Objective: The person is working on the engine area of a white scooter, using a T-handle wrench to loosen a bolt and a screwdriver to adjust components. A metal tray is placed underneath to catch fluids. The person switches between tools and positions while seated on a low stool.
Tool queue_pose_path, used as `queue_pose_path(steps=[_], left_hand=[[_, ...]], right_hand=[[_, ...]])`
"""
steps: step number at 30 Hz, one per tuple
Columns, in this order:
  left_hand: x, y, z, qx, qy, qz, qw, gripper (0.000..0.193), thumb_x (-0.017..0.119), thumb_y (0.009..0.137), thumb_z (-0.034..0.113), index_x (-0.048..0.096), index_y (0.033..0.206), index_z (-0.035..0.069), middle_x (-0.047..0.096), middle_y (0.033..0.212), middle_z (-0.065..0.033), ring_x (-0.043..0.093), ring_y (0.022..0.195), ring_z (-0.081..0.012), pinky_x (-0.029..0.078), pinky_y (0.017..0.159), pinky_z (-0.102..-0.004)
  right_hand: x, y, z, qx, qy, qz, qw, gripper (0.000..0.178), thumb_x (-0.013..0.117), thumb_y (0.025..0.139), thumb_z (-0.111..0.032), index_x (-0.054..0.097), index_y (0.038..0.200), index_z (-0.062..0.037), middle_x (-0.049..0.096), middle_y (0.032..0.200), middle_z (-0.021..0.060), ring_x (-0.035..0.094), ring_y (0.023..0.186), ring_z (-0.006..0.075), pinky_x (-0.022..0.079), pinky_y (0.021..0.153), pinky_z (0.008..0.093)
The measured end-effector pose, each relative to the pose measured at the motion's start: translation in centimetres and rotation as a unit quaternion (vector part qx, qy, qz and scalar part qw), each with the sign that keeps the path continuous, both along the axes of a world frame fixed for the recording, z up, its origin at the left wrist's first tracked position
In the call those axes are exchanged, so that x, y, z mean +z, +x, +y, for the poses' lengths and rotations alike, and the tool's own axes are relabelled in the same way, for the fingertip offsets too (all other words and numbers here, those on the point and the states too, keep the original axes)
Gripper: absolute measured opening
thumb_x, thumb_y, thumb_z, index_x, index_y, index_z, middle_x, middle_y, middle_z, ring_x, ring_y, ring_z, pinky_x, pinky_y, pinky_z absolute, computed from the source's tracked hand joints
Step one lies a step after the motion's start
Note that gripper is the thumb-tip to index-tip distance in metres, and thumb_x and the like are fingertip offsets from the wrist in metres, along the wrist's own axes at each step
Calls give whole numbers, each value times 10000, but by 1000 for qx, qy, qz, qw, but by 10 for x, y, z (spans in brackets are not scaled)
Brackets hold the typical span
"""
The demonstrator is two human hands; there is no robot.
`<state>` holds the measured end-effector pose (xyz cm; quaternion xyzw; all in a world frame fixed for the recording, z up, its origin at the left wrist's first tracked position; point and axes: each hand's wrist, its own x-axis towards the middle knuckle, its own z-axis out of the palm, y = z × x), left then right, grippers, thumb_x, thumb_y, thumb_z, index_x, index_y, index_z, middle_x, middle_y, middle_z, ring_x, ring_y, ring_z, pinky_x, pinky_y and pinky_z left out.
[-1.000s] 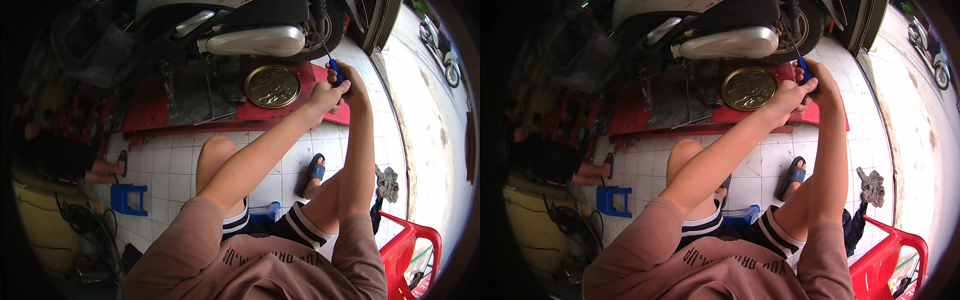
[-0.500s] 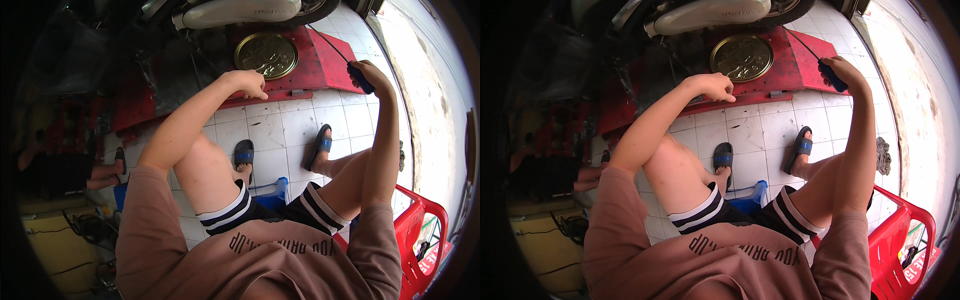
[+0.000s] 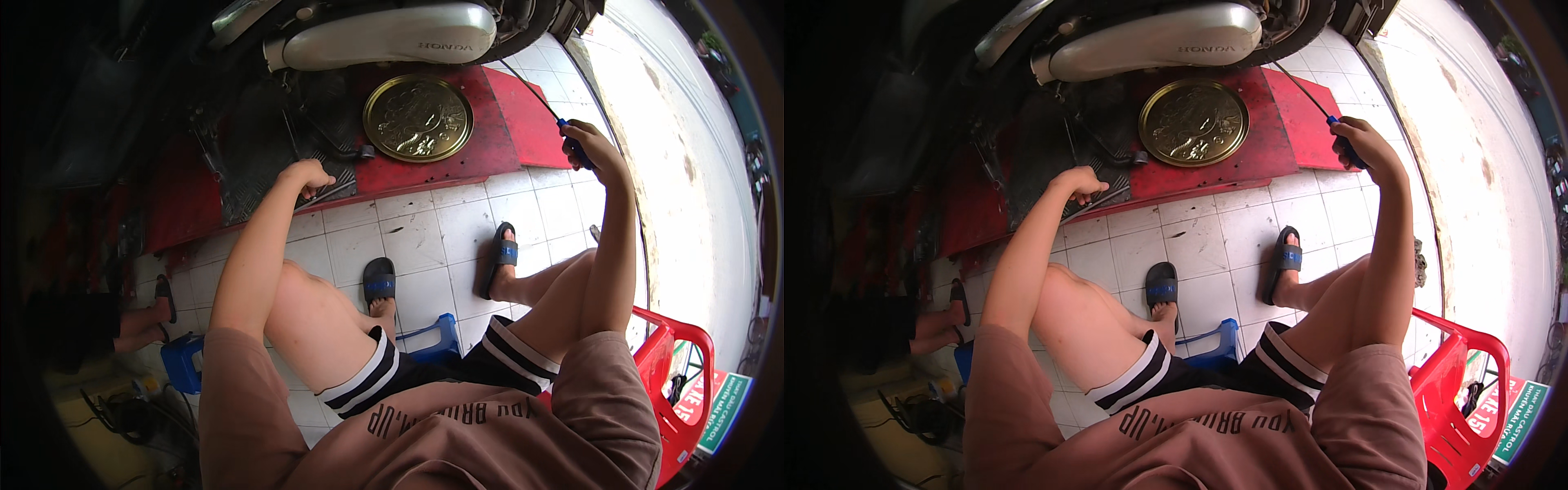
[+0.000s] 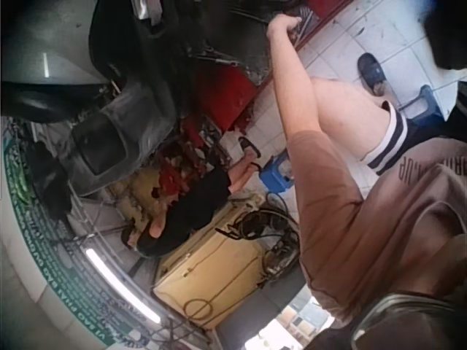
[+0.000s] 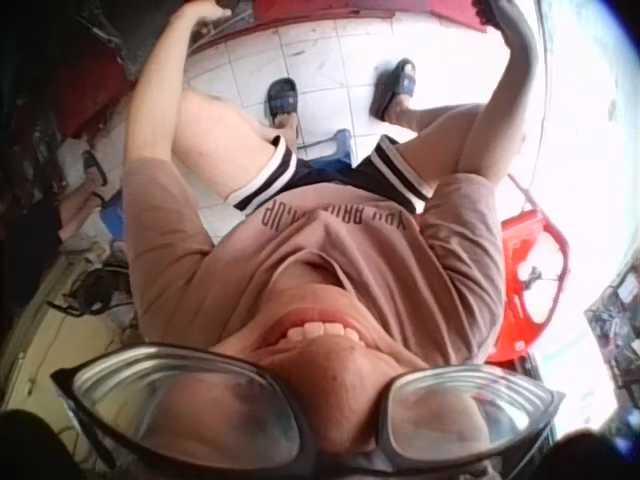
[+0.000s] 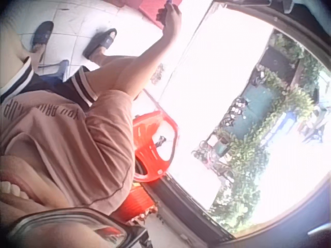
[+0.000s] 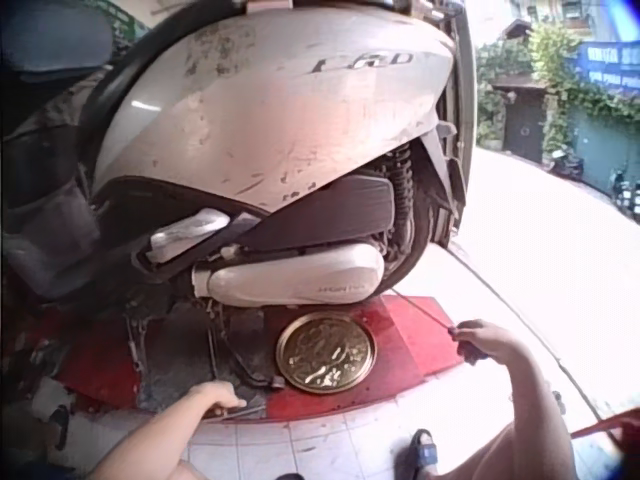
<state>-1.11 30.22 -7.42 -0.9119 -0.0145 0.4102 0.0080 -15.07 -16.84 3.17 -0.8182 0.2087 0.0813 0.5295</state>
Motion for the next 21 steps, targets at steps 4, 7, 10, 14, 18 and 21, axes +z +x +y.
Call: queue_pose_path(steps=[4, 7, 10, 14, 18, 21], left_hand=[[10, 8, -22, -73, 2, -50, 996, 483, 623, 846, 454, 657, 805, -26, 668, 752, -108, 650, 667, -204, 523, 664, -364], [21, 2, -58, -144, -73, -132, 978, 412, 633, 835, 422, 676, 854, 13, 692, 863, -128, 665, 850, -284, 507, 772, -397], [41, -10, -108, -169, -267, -199, 928, 329, 637, 842, 345, 649, 835, 16, 661, 727, -131, 638, 699, -258, 485, 657, -368], [76, -34, -176, -199, -411, -243, 856, 290, 631, 851, 290, 642, 851, 0, 651, 723, -110, 616, 656, -229, 479, 638, -350], [97, -59, -222, -213, -498, -270, 796, 243, 642, 845, 246, 651, 866, 3, 644, 719, -132, 611, 643, -233, 480, 631, -348], [103, -71, -245, -212, -561, -277, 751, 216, 649, 836, 213, 661, 837, -2, 632, 681, -145, 594, 587, -242, 474, 598, -342]], right_hand=[[19, -1, 9, -35, 108, -66, 991, 250, 468, 909, -285, 538, 915, -46, 517, 622, 22, 459, 476, 109, 376, 437, 255], [16, -2, 16, -39, 159, -45, 985, 265, 432, 874, -304, 542, 866, -62, 502, 587, 24, 466, 465, 115, 380, 430, 263], [9, 0, 22, -51, 172, -49, 983, 281, 418, 859, -316, 535, 833, -61, 506, 584, 26, 485, 458, 130, 388, 424, 266], [20, -7, 22, -50, 165, -84, 981, 284, 410, 857, -324, 519, 805, -66, 494, 568, 26, 470, 440, 125, 380, 419, 263], [24, -7, 23, -27, 199, -114, 973, 282, 410, 852, -320, 511, 786, -66, 478, 551, 24, 455, 422, 122, 370, 414, 262], [28, -5, 26, -38, 199, -121, 972, 285, 415, 843, -318, 515, 780, -59, 481, 558, 26, 460, 437, 125, 370, 422, 261]])
